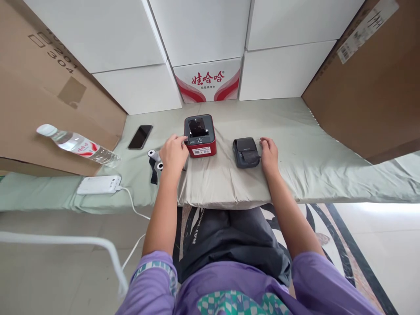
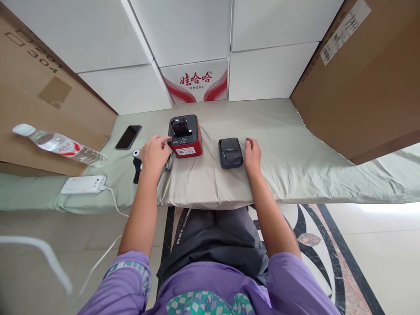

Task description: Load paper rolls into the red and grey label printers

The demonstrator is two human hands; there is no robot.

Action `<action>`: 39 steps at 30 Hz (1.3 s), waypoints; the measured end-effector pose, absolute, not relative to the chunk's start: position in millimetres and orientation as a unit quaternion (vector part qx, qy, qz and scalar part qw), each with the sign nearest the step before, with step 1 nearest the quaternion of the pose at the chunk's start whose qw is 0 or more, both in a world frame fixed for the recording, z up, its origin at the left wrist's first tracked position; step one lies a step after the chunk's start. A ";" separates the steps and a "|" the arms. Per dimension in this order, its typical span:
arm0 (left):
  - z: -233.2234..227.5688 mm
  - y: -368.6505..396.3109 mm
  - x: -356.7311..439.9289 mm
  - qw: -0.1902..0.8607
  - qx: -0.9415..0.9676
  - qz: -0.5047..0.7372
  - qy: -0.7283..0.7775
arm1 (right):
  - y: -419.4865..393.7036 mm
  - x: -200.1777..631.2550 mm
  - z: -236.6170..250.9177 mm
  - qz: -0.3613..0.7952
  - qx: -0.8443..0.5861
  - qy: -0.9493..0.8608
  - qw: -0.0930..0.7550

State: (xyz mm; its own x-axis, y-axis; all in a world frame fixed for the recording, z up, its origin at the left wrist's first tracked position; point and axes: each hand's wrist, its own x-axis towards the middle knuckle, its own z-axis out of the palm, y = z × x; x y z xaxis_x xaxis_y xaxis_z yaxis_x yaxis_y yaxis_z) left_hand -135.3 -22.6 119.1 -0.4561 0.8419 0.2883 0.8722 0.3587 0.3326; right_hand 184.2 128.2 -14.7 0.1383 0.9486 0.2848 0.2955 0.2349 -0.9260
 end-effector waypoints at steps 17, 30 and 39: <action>137.0 -12.6 -134.9 -0.038 -0.491 -0.144 -0.858 | 125.6 185.5 -15.5 0.328 -0.530 -0.562 0.544; 147.1 113.0 -179.7 -0.086 -0.714 0.065 -0.692 | 134.8 183.3 -15.4 0.286 -0.548 -0.574 0.537; 147.4 128.0 -180.8 -0.053 -0.684 0.138 -0.714 | 135.5 183.8 -15.9 0.298 -0.539 -0.584 0.529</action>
State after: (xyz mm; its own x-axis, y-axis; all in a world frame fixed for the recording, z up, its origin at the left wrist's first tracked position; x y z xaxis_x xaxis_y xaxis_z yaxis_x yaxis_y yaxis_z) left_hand -180.8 128.0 147.4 -0.0580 0.9626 -0.2645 0.9917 0.0252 -0.1258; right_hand 183.8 135.5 -15.9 0.1412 0.9445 0.2966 0.3131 0.2416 -0.9185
